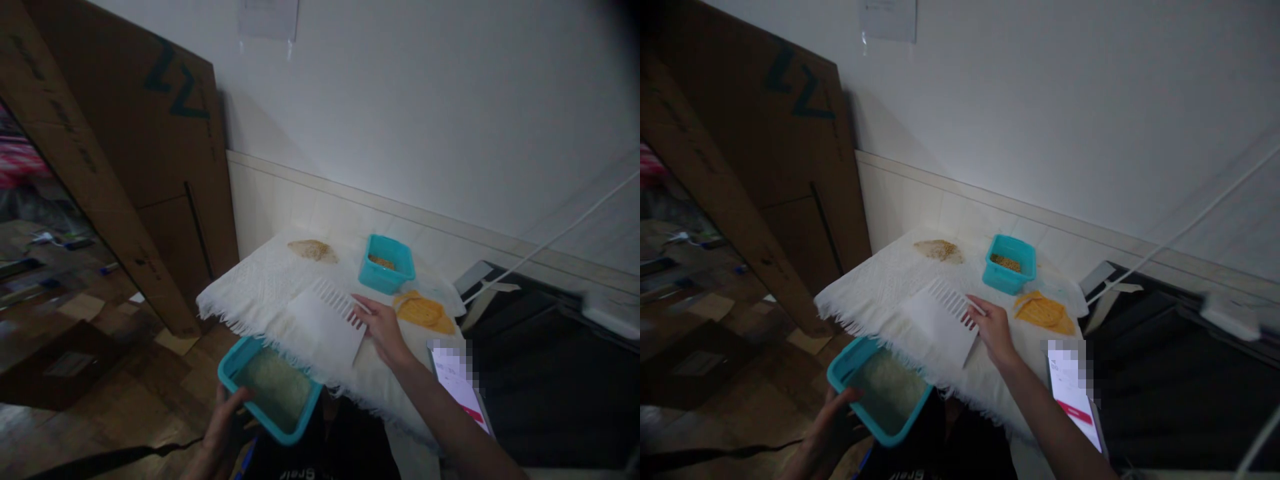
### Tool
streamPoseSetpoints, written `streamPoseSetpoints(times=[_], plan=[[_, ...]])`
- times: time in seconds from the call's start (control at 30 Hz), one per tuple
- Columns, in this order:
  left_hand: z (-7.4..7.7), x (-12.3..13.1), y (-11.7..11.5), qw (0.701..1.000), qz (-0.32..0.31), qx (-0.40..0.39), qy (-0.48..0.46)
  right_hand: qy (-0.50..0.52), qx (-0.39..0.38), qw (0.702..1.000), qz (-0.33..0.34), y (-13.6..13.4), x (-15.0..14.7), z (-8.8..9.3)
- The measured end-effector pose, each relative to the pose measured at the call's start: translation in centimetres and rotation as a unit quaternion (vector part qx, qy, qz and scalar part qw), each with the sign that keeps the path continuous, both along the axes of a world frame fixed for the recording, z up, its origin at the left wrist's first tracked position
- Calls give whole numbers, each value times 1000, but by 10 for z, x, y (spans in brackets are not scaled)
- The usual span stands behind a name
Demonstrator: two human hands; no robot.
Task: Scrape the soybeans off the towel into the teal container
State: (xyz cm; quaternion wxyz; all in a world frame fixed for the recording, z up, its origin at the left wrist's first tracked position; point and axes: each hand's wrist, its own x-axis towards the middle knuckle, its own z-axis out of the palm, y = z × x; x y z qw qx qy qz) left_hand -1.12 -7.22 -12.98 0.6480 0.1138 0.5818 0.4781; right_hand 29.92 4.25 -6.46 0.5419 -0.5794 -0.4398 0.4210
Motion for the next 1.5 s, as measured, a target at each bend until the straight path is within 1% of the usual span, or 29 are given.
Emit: streamPoseSetpoints(times=[0.07,0.1,0.17,0.3,0.43,0.53,0.67,0.77,0.87,0.93,1.0,1.07,1.1,1.13,1.17,1.27,1.33,1.4,1.5], plan=[[-2,-1,2,1000,9,-1,0,3,-3,997,-80,26,11,-1],[-2,-1,3,1000,12,-1,0,-2,-16,994,-109,38,15,-2],[-3,-4,6,1000,18,1,2,-9,-41,990,-131,59,18,-6],[-1,-10,11,999,36,18,12,-3,-72,992,-102,85,12,-8],[1,-13,14,998,54,26,15,11,-95,994,-57,94,-4,-7],[3,-13,14,998,62,18,12,17,-106,994,-25,93,-16,-8],[4,-12,14,998,63,10,4,19,-118,993,6,84,-32,-7],[6,-12,13,998,60,10,0,17,-126,991,30,73,-42,-6],[9,-13,12,998,56,15,-2,14,-125,991,50,55,-52,-6],[10,-13,11,998,52,19,-4,-1,-101,992,73,42,-58,-7],[10,-13,11,998,50,21,-3,-40,-58,990,119,29,-61,-5],[9,-13,10,999,49,23,-2,-88,-13,981,172,21,-62,-1],[8,-13,10,999,49,24,-1,-103,4,977,186,19,-61,2],[8,-13,10,998,50,26,-1,-111,20,976,187,19,-59,6],[7,-13,10,998,51,28,-2,-113,35,978,173,20,-57,9],[4,-12,10,998,61,29,-2,-117,69,987,86,28,-47,16],[2,-11,10,997,68,31,-3,-122,64,989,52,30,-43,16],[-2,-10,8,996,80,37,-5,-99,32,993,63,28,-41,13],[-10,-12,0,993,105,54,-3,-34,-16,995,88,20,-44,9]])
